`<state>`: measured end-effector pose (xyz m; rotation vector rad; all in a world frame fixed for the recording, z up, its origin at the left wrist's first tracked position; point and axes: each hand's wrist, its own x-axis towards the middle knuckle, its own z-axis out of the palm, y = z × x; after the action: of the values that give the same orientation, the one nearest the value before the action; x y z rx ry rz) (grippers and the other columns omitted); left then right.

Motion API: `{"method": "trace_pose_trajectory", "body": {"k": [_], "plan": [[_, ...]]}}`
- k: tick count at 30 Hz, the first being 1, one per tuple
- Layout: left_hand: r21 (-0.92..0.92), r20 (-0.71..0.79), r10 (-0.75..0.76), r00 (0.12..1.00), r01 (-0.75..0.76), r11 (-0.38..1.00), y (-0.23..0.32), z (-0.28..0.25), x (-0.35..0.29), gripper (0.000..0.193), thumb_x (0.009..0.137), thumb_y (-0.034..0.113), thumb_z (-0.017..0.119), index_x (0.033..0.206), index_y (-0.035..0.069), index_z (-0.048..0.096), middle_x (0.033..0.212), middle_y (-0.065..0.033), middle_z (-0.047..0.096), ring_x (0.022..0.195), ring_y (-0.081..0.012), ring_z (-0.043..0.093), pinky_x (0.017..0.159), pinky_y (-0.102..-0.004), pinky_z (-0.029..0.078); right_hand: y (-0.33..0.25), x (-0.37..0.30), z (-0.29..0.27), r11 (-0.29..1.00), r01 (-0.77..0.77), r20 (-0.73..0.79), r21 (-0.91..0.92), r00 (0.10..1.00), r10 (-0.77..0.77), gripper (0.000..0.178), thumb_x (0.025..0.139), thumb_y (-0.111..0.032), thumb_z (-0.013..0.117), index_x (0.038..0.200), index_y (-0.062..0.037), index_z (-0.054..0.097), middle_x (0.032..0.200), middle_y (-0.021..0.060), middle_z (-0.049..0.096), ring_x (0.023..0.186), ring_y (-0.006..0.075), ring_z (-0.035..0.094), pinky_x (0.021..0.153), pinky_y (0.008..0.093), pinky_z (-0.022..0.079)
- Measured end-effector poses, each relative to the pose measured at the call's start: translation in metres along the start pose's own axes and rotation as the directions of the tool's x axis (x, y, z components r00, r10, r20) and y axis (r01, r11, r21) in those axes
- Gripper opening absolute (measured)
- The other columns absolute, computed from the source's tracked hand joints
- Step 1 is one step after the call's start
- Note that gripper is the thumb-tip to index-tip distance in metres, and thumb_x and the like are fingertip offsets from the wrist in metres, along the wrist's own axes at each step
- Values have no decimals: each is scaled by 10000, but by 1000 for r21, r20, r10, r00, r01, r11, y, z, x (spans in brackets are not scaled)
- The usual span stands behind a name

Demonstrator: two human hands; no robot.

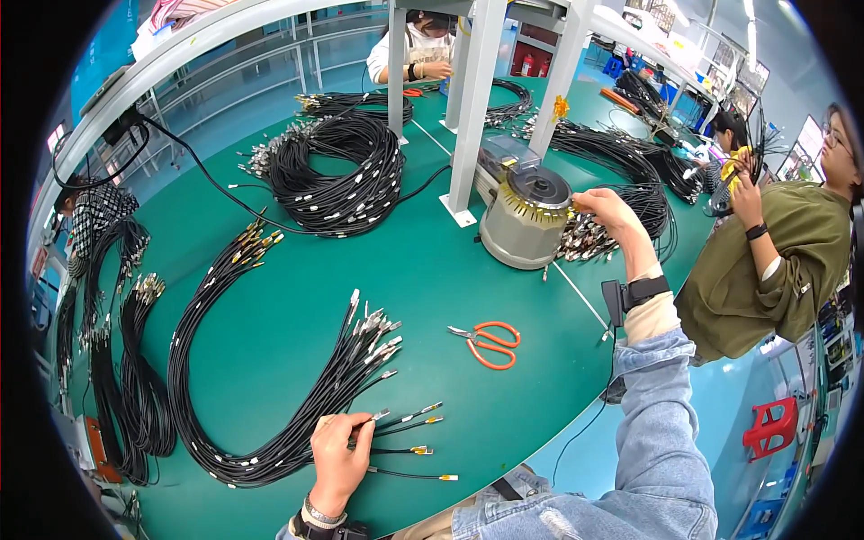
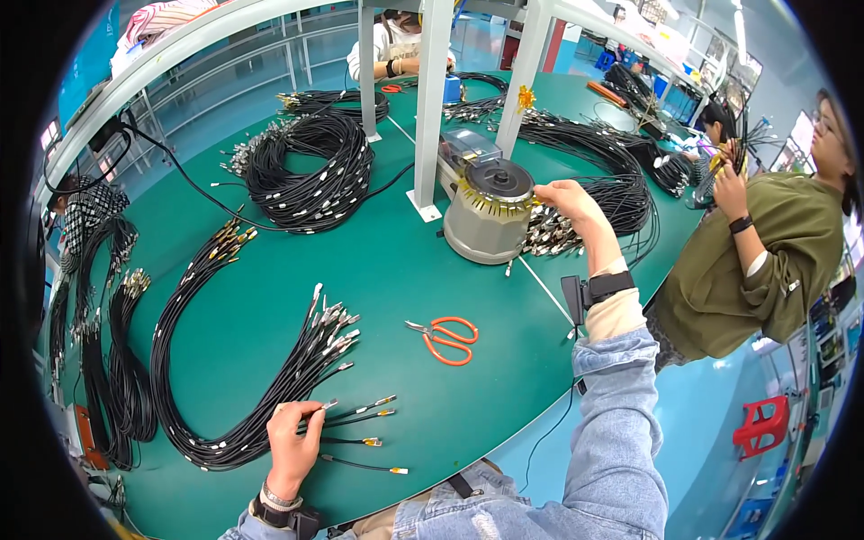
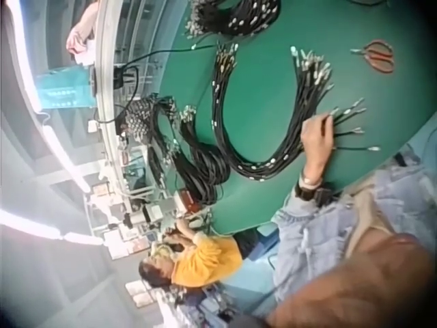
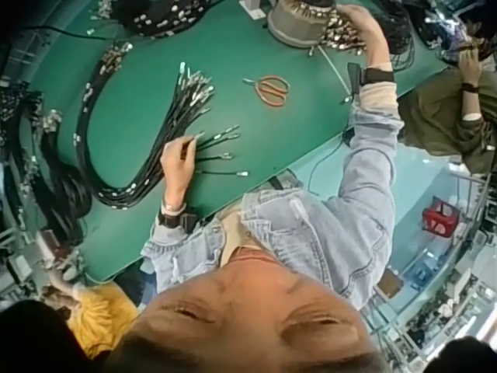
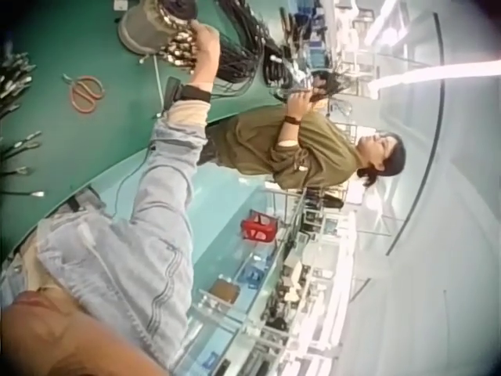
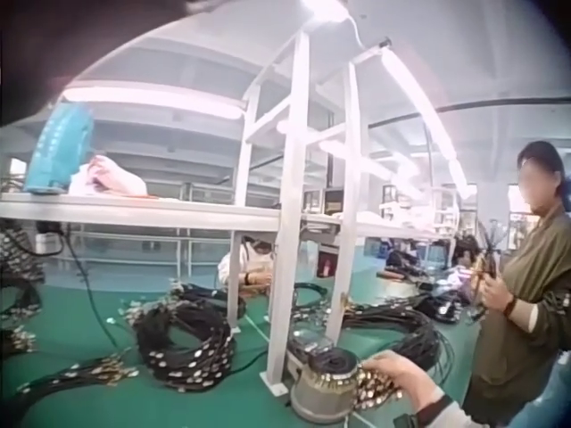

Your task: The person processes wire harnesses by hand, picking up individual wires, peeling back yellow tape from the ends, and trimming them with shears. They repeat this process for several wires before placing them into a rotating holder.

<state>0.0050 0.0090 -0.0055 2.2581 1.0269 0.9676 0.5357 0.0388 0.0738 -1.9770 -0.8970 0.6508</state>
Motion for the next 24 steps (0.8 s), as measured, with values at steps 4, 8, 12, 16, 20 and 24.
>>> {"method": "trace_pose_trajectory", "body": {"k": [4, 8, 12, 16, 20, 24], "plan": [[-3, 5, -10, 1000, 10, 1000, 0, 0, 1, 100, 750, -6, 678, 836, 16, 631, 726, -90, 632, 598, -212, 573, 576, -300, 447, 7, 9, -3, 998, -37, 28, 51, 999, 35, 184, 828, -282, 644, 893, -110, 646, 818, -49, 589, 748, 65, 488, 704, 250, 343], [-55, -24, -92, 996, 90, 994, -2, 2, -1, 108, 759, -16, 678, 852, 6, 628, 735, -90, 637, 606, -186, 594, 567, -275, 465, 10, 9, -7, 973, -10, -14, 229, 1000, 13, 130, 829, -251, 652, 853, -123, 636, 763, -70, 549, 700, 53, 465, 648, 233, 335], [-107, -186, -75, 980, 56, 993, -4, 5, -2, 101, 767, 0, 693, 838, 21, 624, 661, -60, 623, 537, -140, 588, 497, -249, 447, -25, -32, 26, 882, 124, -179, 454, 983, -46, 109, 857, -201, 628, 800, -113, 597, 721, -63, 510, 666, 56, 456, 594, 223, 325], [-158, -167, -150, 975, 123, 980, 1, 4, -3, 104, 771, -23, 688, 852, -12, 624, 695, -70, 641, 576, -106, 600, 530, -226, 476, -40, -119, 92, 832, 296, -81, 470, 953, -293, 111, 880, -125, 587, 800, -58, 549, 717, -24, 495, 663, 78, 449, 610, 226, 348], [-186, -208, -213, 955, 175, 967, 4, -3, -11, 107, 760, -26, 698, 833, -14, 621, 670, -68, 634, 533, -76, 578, 497, -205, 464, -56, -226, 198, 798, 46, 251, 601, 937, -243, 52, 842, -31, 600, 801, -40, 570, 811, -5, 545, 753, 64, 491, 690, 215, 388], [-154, -228, -186, 956, 153, 976, 9, -6, -9, 124, 741, -37, 710, 819, -3, 620, 688, -62, 639, 513, -59, 564, 462, -196, 448, -51, -280, 257, 720, -156, 444, 677, 866, -230, 34, 847, -22, 616, 838, -7, 586, 855, 14, 559, 796, 80, 512, 743, 228, 415]]}}
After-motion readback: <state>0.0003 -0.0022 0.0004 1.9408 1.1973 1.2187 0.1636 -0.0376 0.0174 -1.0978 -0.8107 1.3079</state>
